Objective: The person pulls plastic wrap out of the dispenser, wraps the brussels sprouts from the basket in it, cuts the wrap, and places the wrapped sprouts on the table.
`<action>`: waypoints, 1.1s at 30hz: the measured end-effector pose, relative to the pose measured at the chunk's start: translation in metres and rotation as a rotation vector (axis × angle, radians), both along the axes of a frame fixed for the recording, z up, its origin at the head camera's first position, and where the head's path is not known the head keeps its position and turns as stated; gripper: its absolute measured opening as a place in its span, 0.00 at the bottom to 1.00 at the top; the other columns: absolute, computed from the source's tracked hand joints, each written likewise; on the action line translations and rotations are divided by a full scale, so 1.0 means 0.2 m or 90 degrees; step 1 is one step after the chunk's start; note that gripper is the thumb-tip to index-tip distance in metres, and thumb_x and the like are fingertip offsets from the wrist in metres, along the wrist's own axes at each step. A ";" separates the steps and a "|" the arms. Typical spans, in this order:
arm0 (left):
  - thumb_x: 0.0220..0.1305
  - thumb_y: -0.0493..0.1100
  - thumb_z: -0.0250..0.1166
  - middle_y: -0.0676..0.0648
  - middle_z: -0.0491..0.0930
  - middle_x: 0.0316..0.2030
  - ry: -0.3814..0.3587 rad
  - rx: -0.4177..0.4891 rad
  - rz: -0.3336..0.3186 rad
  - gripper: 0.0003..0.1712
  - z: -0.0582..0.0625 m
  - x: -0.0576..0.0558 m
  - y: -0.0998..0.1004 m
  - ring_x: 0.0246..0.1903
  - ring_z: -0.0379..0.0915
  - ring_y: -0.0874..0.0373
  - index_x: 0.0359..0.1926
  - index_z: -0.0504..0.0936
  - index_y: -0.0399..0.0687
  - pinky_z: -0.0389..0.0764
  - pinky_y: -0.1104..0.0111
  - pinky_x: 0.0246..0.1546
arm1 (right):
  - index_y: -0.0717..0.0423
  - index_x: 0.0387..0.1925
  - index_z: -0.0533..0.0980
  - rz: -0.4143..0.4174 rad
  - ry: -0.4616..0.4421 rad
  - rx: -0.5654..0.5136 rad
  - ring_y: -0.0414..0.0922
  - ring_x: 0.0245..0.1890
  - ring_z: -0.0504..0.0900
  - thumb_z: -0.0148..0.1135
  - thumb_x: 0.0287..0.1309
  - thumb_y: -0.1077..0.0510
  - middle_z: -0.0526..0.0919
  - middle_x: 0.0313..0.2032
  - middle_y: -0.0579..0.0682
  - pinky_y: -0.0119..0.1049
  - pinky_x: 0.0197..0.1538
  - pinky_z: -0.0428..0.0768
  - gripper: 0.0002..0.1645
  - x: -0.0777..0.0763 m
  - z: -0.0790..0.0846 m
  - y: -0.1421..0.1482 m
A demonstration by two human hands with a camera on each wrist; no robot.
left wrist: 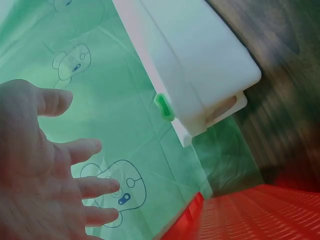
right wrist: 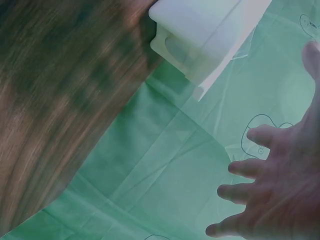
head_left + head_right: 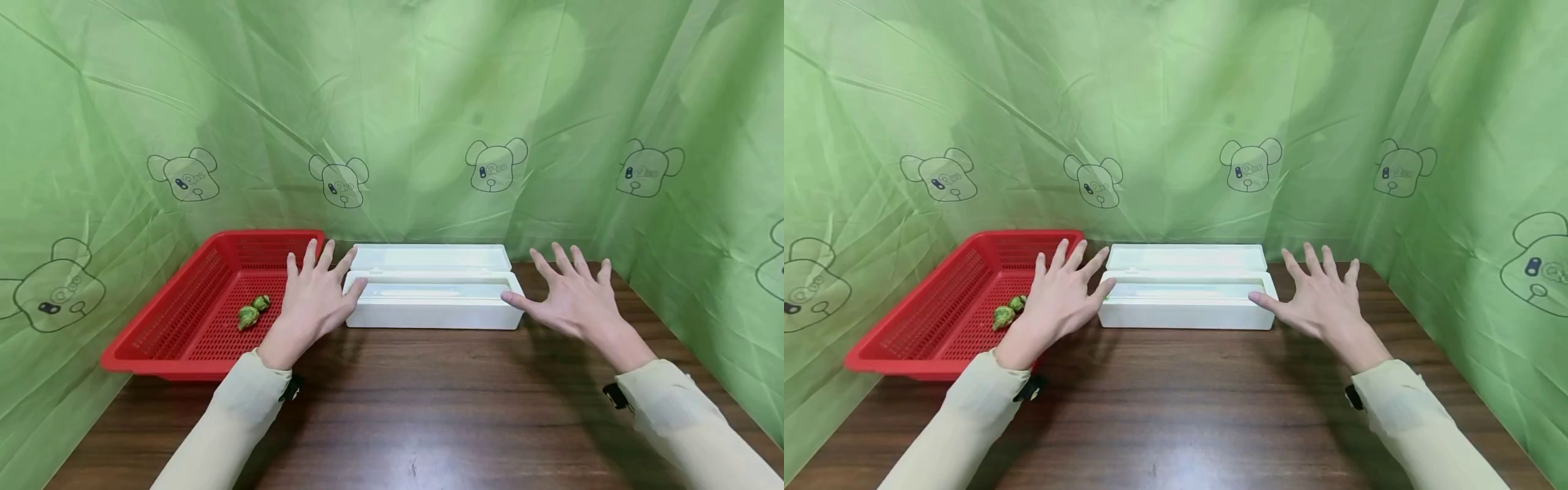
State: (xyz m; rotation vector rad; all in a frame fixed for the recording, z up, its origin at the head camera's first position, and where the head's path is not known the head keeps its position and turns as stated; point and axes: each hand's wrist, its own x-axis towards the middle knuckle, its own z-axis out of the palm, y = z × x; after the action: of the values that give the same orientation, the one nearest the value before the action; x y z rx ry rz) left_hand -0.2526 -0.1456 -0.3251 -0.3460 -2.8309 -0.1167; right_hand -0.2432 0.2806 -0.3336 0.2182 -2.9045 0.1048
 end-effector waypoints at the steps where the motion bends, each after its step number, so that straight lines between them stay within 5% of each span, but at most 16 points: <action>1: 0.77 0.70 0.44 0.36 0.53 0.81 -0.002 0.002 -0.001 0.41 0.00 0.01 0.00 0.81 0.34 0.34 0.83 0.59 0.62 0.37 0.31 0.73 | 0.49 0.84 0.52 0.001 0.001 0.001 0.72 0.78 0.45 0.44 0.57 0.10 0.51 0.80 0.69 0.83 0.65 0.32 0.69 0.00 0.00 0.00; 19: 0.76 0.68 0.52 0.38 0.55 0.80 0.015 -0.016 -0.038 0.39 -0.12 0.11 0.02 0.80 0.41 0.33 0.82 0.63 0.62 0.40 0.32 0.74 | 0.56 0.80 0.62 0.086 0.063 -0.041 0.70 0.74 0.60 0.66 0.56 0.21 0.64 0.74 0.70 0.78 0.69 0.50 0.64 0.11 -0.10 0.02; 25: 0.75 0.64 0.56 0.38 0.57 0.80 0.005 -0.017 -0.053 0.37 -0.16 0.10 0.02 0.80 0.42 0.35 0.80 0.67 0.60 0.42 0.33 0.74 | 0.53 0.78 0.66 0.115 0.080 -0.050 0.70 0.68 0.68 0.77 0.56 0.36 0.70 0.69 0.69 0.74 0.66 0.62 0.55 0.12 -0.13 0.03; 33: 0.76 0.58 0.59 0.38 0.59 0.79 0.015 0.005 -0.079 0.34 -0.23 0.05 0.02 0.78 0.49 0.35 0.78 0.71 0.57 0.53 0.33 0.72 | 0.54 0.71 0.76 0.153 0.092 -0.090 0.64 0.62 0.74 0.78 0.58 0.49 0.78 0.62 0.60 0.70 0.49 0.76 0.41 0.08 -0.14 0.02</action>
State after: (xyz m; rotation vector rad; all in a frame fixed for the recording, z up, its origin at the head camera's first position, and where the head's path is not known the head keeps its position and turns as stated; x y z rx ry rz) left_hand -0.2435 -0.1417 -0.3709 -0.5171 -2.7839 -0.1492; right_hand -0.2271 0.2843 -0.3611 0.5257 -2.7019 0.3182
